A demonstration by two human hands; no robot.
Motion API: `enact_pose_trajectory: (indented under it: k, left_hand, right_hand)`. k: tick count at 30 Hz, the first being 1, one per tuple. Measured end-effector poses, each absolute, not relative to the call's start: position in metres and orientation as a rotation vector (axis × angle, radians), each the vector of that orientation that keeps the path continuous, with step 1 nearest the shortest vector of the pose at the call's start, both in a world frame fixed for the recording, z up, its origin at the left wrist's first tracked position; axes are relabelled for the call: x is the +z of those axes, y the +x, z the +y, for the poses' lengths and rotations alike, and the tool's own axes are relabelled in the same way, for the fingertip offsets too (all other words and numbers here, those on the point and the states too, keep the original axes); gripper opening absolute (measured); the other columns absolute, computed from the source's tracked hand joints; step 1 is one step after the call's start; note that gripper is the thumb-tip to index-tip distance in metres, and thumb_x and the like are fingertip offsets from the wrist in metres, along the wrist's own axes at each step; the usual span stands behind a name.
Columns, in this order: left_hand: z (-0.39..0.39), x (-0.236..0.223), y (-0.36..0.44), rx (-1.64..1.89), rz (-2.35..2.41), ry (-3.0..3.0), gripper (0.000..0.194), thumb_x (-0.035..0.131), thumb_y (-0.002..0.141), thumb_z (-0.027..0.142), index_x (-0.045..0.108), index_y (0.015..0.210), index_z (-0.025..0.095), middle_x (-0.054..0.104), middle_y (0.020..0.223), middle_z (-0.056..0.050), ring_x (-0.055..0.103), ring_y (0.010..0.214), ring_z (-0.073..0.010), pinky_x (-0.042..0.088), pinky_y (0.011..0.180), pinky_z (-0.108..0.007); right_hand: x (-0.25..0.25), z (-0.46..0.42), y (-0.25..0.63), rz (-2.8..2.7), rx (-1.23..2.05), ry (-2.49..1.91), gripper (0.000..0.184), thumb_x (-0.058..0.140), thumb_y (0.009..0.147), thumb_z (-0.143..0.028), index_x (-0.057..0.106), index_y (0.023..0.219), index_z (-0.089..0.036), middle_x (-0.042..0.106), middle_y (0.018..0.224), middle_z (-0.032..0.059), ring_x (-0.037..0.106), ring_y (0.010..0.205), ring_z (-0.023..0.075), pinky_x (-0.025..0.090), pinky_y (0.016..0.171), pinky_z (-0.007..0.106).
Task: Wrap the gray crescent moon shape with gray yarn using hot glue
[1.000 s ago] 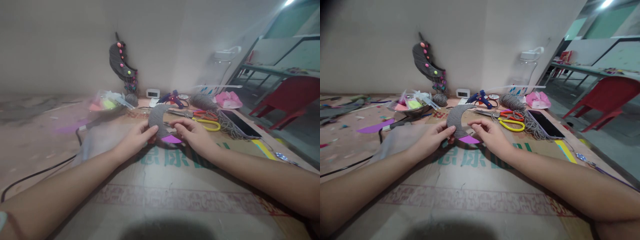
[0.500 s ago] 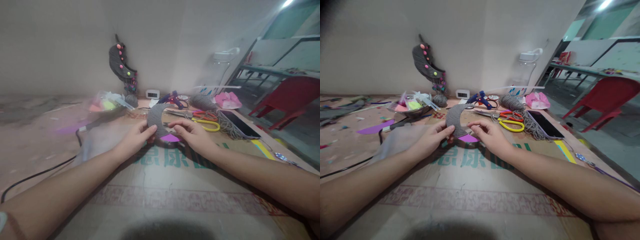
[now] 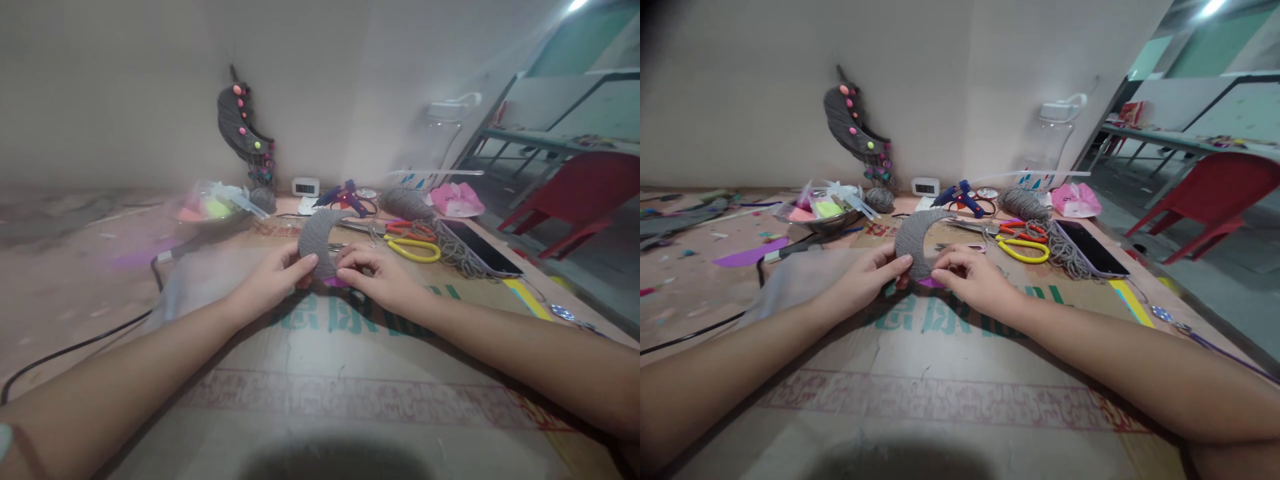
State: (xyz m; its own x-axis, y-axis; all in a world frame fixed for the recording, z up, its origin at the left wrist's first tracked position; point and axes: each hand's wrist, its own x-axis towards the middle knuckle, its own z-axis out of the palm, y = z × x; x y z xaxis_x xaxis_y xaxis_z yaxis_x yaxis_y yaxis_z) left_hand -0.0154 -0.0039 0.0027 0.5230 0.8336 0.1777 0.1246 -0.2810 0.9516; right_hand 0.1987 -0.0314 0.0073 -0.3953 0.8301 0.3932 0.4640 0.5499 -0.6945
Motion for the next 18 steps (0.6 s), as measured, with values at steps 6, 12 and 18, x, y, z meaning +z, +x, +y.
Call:
enact_pose_trajectory:
  k: [6, 12, 18]
  left_hand:
    - [-0.0033, 0.0013, -0.0154, 0.862, 0.815, 1.732, 0.027, 0.055, 0.09, 0.044, 0.057, 0.085, 0.017, 0.052, 0.063, 0.003, 0.047, 0.058, -0.0112, 0.036, 0.055, -0.024]
    - [-0.0049, -0.0014, -0.0144, 0.81, 0.875, 1.832, 0.031, 0.057, 0.09, 0.048, 0.059, 0.086, 0.017, 0.053, 0.065, 0.003, 0.049, 0.06, -0.0114, 0.036, 0.055, -0.024]
    - [-0.0069, -0.0009, -0.0139, 0.8, 0.854, 1.847, 0.031, 0.054, 0.092, 0.047, 0.058, 0.081, 0.018, 0.053, 0.066, 0.003, 0.048, 0.06, -0.0107, 0.036, 0.056, -0.024]
  right_hand:
    - [0.0117, -0.0332, 0.1986, -1.997, 0.6, -1.128, 0.026, 0.049, 0.096, -0.033, 0.069, 0.089, -0.017, 0.067, 0.087, 0.0051, 0.061, 0.083, 0.0168, 0.045, 0.075, 0.031]
    - [0.0068, -0.0312, 0.1948, -2.006, 0.586, -1.153, 0.014, 0.067, 0.085, -0.032, 0.067, 0.081, -0.018, 0.066, 0.09, 0.0035, 0.058, 0.079, 0.0152, 0.045, 0.071, 0.029]
    - [0.008, -0.0344, 0.1909, -2.069, 0.584, -1.053, 0.023, 0.06, 0.09, -0.028, 0.062, 0.069, -0.019, 0.064, 0.082, 0.0016, 0.058, 0.078, 0.014, 0.044, 0.073, 0.028]
